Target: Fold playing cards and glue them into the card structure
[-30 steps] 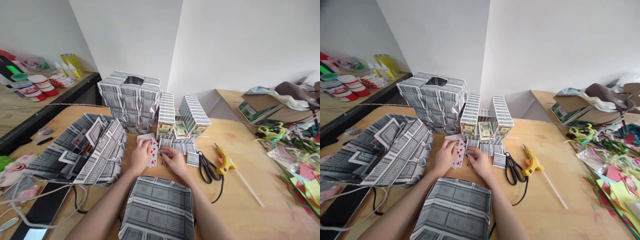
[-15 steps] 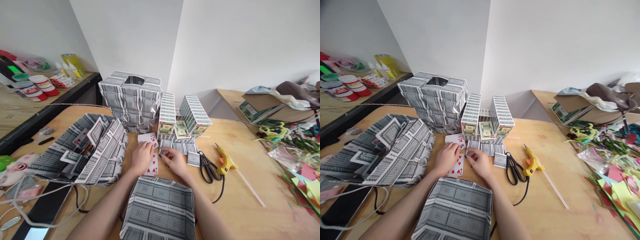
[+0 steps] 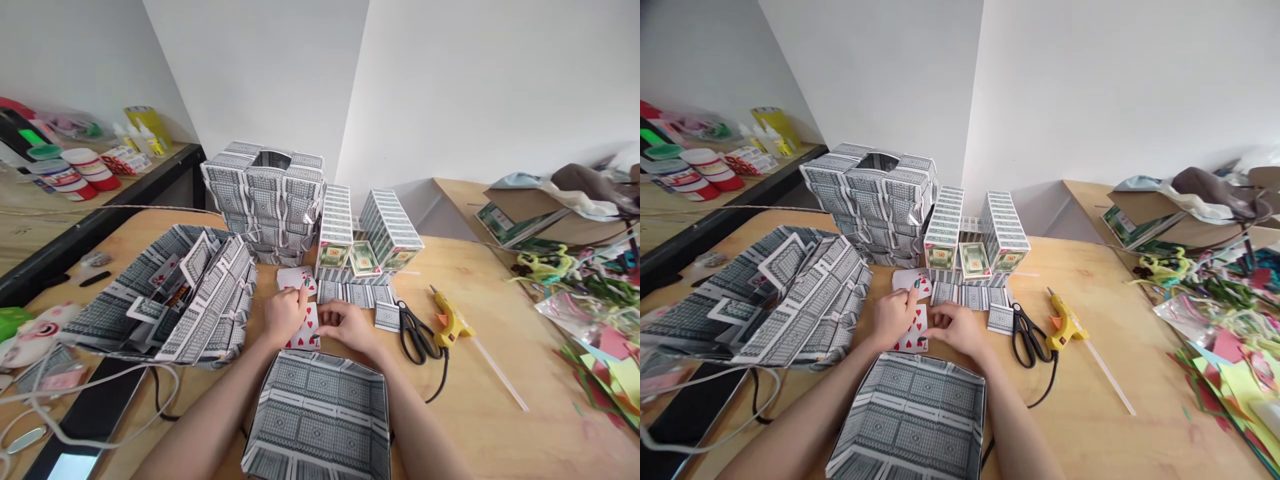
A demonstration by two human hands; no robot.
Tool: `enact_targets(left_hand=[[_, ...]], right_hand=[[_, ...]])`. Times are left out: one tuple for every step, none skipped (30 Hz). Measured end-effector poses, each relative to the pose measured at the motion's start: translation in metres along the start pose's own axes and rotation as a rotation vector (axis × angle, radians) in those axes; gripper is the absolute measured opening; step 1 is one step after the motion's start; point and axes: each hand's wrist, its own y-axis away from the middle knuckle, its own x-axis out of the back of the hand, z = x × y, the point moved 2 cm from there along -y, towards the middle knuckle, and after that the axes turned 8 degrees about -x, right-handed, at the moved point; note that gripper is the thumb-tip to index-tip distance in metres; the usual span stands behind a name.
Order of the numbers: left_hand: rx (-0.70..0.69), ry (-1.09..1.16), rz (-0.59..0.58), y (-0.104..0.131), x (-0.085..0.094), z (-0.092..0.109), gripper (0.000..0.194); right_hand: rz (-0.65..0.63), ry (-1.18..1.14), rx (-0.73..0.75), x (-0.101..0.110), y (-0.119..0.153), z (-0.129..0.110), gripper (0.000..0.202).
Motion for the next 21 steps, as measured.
enact_targets(left_hand=[[0.037,0.013,0.001,0.0,-0.001,-0.001,0.049],[0.062,0.035,0.003,0.001,-0.001,-0.002,0.049],[0.08,0.068,0.011,0.001,-0.002,-0.003,0.049],[0.095,0.112,0.029,0.001,-0.002,-0.004,0.047],[0.108,0.164,0.053,0.001,-0.001,-0.005,0.045],[0.118,0.219,0.081,0.001,-0.001,-0.005,0.043],[0.127,0.271,0.111,0.001,0.0,-0.005,0.041],[0.133,0.317,0.139,0.002,0.001,-0.005,0.039],[0.136,0.356,0.162,0.002,0.002,-0.005,0.038],[0.133,0.39,0.181,0.002,0.003,-0.004,0.037],[0.12,0.423,0.194,0.003,0.004,-0.004,0.034],[0.095,0.461,0.202,0.003,0.005,-0.002,0.03],[0.059,0.504,0.203,0.004,0.006,-0.001,0.026],[0.017,0.55,0.201,0.004,0.006,0.0,0.024],[-0.023,0.593,0.194,0.004,0.005,0.001,0.026],[-0.056,0.633,0.186,0.004,0.005,0.002,0.031],[-0.076,0.666,0.179,0.004,0.004,0.002,0.035],[-0.085,0.691,0.172,0.003,0.002,0.002,0.037],[-0.083,0.71,0.165,0.003,0.001,0.001,0.036],[-0.076,0.725,0.157,0.002,0.0,0.001,0.034],[-0.066,0.738,0.149,0.001,-0.001,0.0,0.032]], right_hand=[[-0.016,-0.016,-0.008,-0.001,0.0,0.0,0.031],[-0.026,-0.032,-0.02,-0.001,0.0,0.001,0.027],[-0.031,-0.05,-0.038,-0.002,0.0,0.001,0.024],[-0.03,-0.073,-0.057,-0.002,0.0,0.002,0.022],[-0.027,-0.105,-0.077,-0.003,0.0,0.002,0.022],[-0.021,-0.147,-0.096,-0.003,0.0,0.003,0.022],[-0.01,-0.197,-0.116,-0.002,-0.001,0.003,0.023],[0.006,-0.252,-0.135,-0.002,-0.001,0.004,0.023],[0.032,-0.309,-0.153,-0.001,-0.002,0.005,0.024],[0.061,-0.367,-0.169,0.0,-0.003,0.006,0.024],[0.094,-0.423,-0.183,0.002,-0.004,0.007,0.025],[0.125,-0.474,-0.194,0.003,-0.005,0.008,0.026],[0.157,-0.523,-0.201,0.005,-0.006,0.009,0.027],[0.19,-0.569,-0.206,0.006,-0.006,0.01,0.027],[0.222,-0.611,-0.208,0.007,-0.007,0.01,0.028],[0.25,-0.649,-0.208,0.008,-0.008,0.011,0.028],[0.273,-0.682,-0.204,0.009,-0.008,0.012,0.029],[0.289,-0.709,-0.196,0.009,-0.008,0.012,0.029],[0.299,-0.731,-0.188,0.01,-0.009,0.013,0.029],[0.304,-0.746,-0.18,0.009,-0.009,0.013,0.029],[0.307,-0.756,-0.173,0.009,-0.009,0.013,0.029]])
